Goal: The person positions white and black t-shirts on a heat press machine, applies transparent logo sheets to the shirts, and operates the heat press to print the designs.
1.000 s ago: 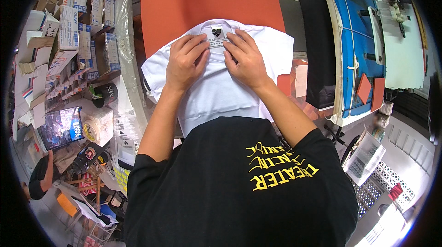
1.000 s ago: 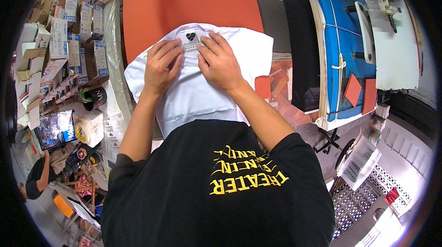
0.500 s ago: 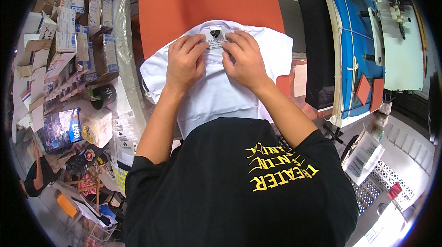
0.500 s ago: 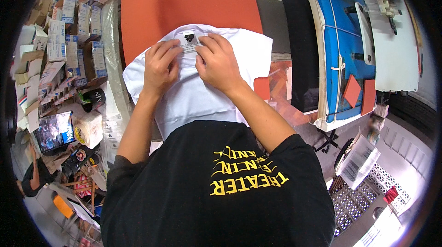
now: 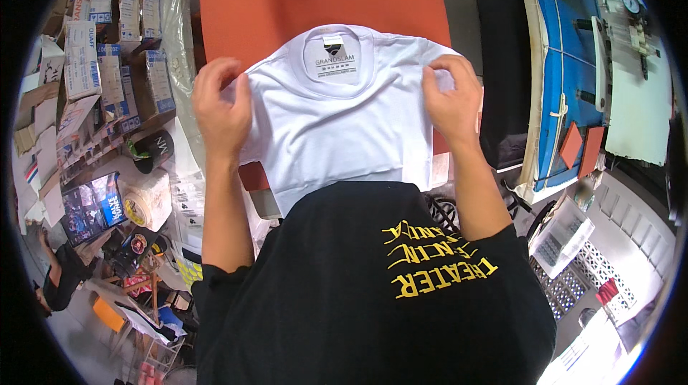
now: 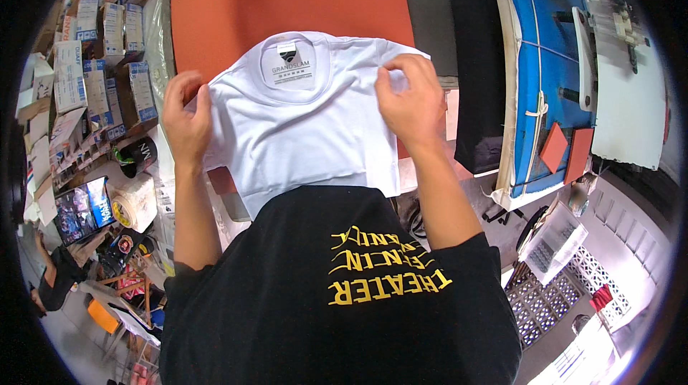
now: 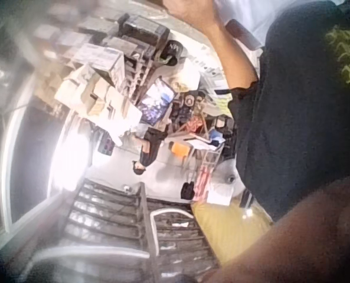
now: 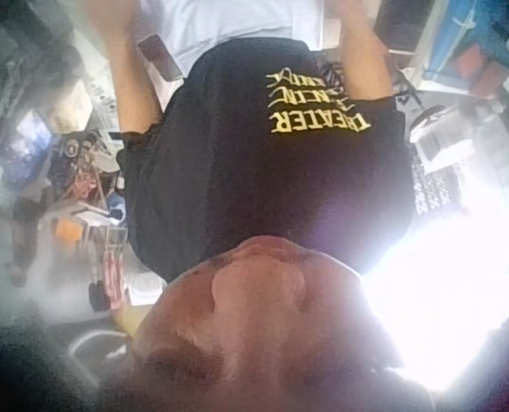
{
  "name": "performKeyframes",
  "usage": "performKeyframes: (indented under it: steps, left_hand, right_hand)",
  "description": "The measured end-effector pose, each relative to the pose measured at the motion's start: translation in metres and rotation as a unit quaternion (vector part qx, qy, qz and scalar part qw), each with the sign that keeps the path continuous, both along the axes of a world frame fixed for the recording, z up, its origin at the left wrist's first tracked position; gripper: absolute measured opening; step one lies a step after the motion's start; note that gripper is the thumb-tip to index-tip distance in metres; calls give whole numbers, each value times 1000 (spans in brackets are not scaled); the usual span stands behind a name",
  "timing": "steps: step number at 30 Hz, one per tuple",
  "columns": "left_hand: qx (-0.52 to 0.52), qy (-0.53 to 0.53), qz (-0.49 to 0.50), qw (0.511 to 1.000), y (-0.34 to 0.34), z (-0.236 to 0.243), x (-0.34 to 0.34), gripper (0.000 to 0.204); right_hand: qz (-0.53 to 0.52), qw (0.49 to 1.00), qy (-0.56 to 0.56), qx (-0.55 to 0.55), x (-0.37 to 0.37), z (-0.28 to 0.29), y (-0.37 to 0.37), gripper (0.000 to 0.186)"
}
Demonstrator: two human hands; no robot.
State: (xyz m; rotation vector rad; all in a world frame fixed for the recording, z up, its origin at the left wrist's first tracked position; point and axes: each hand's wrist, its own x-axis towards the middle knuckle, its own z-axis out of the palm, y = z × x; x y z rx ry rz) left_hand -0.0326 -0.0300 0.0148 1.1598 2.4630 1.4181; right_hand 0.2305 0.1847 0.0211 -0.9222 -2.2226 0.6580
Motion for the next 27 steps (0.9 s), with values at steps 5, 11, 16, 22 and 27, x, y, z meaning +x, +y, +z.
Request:
performKeyframes:
  steps: [5, 11, 16, 22, 27]
  left_hand:
    - [-63, 0, 45, 997, -45, -15, 2, 6]
    - [-45, -24, 81, 995, -62, -24, 15, 6]
    - [-46, -18, 61, 997, -65, -25, 28, 7]
    - [-36, 44, 63, 996, -62, -44, 35, 7]
    - [-28, 88, 54, 994, -61, -40, 33, 7]
  right_hand:
    - [-42, 999, -28, -10, 32, 16, 0, 10]
    - [-139, 971, -41, 190, 82, 68, 29, 8]
    - [-417, 841, 3, 344, 194, 138, 85, 15]
    - [-488, 808, -236, 233, 302, 156, 124, 63]
    - [-436, 847, -271, 135, 320, 137, 142, 73]
